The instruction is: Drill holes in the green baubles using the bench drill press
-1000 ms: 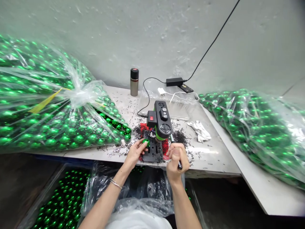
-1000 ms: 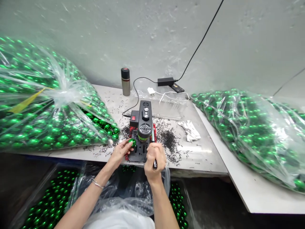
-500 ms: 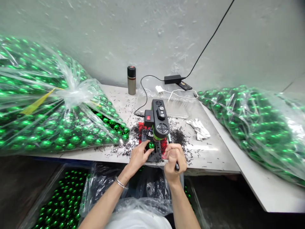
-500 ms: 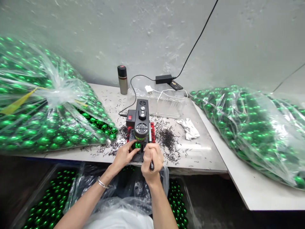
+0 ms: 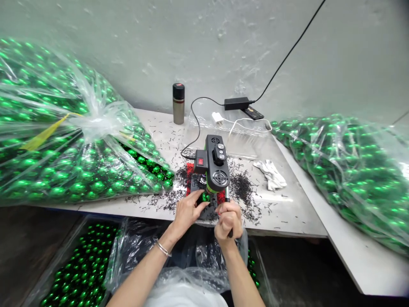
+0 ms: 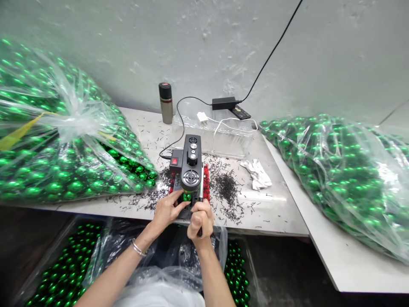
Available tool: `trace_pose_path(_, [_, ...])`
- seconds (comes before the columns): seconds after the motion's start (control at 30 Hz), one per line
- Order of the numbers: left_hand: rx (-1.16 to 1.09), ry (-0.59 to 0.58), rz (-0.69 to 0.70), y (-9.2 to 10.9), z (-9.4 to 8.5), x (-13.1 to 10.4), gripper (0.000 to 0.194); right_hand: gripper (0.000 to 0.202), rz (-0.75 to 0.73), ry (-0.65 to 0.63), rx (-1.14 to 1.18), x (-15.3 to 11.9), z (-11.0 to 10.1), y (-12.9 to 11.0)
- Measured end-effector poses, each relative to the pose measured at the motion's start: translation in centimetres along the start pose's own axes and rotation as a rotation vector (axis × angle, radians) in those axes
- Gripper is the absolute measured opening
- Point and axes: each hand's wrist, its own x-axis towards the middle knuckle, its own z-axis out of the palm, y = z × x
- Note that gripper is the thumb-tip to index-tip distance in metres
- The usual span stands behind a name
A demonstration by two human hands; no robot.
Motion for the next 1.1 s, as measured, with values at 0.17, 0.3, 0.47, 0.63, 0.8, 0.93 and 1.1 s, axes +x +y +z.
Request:
trace_pose_path(0.17, [-0.016,0.011,0.017,-0.1,0.1,-0.1,0.031,0.034,0.000,0.000,0.022,-0.5,0.0,0.4])
trace_pose_path(0.3, [-0.011,0.001,0.015,-0.1,0.0,-0.1,0.031,0.035,0.008,-0.015,0.032,-1.0,0.1,0.9])
trace_pose_path(0.47, [-0.006,-0.037,-0.020,0.2,-0.2,-0.1,0.032,0.032,-0.128,-0.064,-0.025,-1.0,0.2,1.7])
trace_pose_path(0.63, [-0.040,-0.026,-0.077,0.3,-0.1,0.3,0.031,0.035,-0.027,0.008,0.050,1.9,-0.3,-0.5])
trace_pose_path(0.8, [-0.202,-0.033,-0.058,-0.5,-1.7,-2.1,0.036,0.032,0.128,-0.024,0.053,5.6,-1.2,-3.5])
trace_pose_path(0.93, [-0.064,0.018,0.043,-1.7,-4.5,-4.5,0.052,0.035,0.142,0.026,0.056,5.4,-0.7,-3.7])
trace_pose_path(1.1, [0.288,0.192,0.042,-3.3,-7.5,-0.4,0.031,0.038,0.129,0.101,0.101,3.9,0.1,-2.8])
